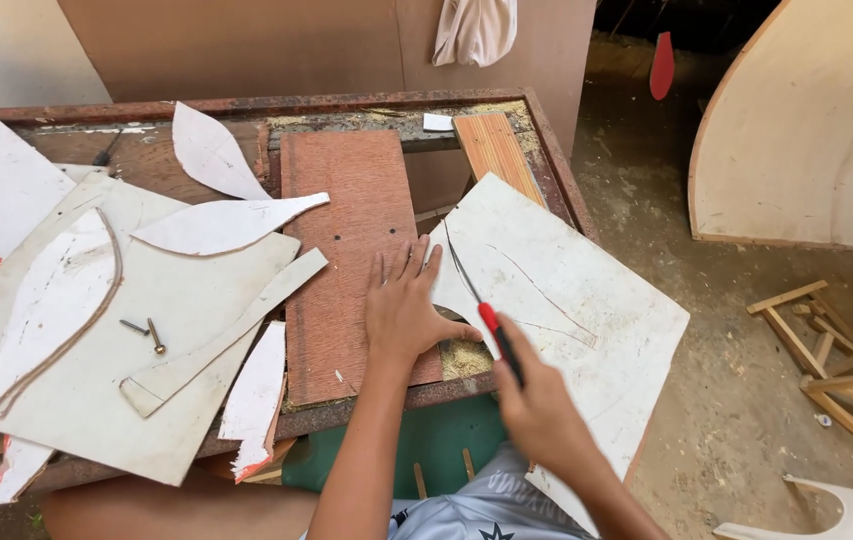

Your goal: Using a hand saw to cut a curved shape out of a thin metal sheet following a marked line

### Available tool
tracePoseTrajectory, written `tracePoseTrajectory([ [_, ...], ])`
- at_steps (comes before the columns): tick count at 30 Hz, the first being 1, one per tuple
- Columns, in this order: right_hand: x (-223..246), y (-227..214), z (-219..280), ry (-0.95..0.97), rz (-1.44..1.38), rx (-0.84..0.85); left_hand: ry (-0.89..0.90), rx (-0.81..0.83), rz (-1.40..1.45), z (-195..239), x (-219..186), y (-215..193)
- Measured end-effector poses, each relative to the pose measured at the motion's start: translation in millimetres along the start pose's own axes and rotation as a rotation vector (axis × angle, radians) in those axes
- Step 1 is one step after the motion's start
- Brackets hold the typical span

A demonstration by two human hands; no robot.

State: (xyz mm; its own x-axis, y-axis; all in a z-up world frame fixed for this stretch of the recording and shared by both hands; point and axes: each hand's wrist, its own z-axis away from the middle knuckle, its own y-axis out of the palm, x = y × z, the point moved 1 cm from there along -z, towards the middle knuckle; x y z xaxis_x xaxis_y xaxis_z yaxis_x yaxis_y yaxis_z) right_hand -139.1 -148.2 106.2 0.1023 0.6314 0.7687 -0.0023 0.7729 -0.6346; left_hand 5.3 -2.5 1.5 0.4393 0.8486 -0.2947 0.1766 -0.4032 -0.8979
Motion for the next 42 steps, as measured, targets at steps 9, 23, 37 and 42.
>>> tracePoseTrajectory([
  [9, 44, -16, 5, 0.218, 0.078, 0.104, -0.011, 0.045, 0.001, 0, -1, 0],
  [23, 51, -41, 17, 0.325, 0.064, 0.107, -0.031, 0.063, 0.015, 0, -4, -7],
  [37, 41, -37, 16, 0.199, -0.050, 0.100, 0.038, 0.023, 0.003, 3, -6, -3],
  [42, 45, -37, 7, 0.013, -0.035, 0.060, -0.071, 0.154, 0.144, 2, -13, -21],
])
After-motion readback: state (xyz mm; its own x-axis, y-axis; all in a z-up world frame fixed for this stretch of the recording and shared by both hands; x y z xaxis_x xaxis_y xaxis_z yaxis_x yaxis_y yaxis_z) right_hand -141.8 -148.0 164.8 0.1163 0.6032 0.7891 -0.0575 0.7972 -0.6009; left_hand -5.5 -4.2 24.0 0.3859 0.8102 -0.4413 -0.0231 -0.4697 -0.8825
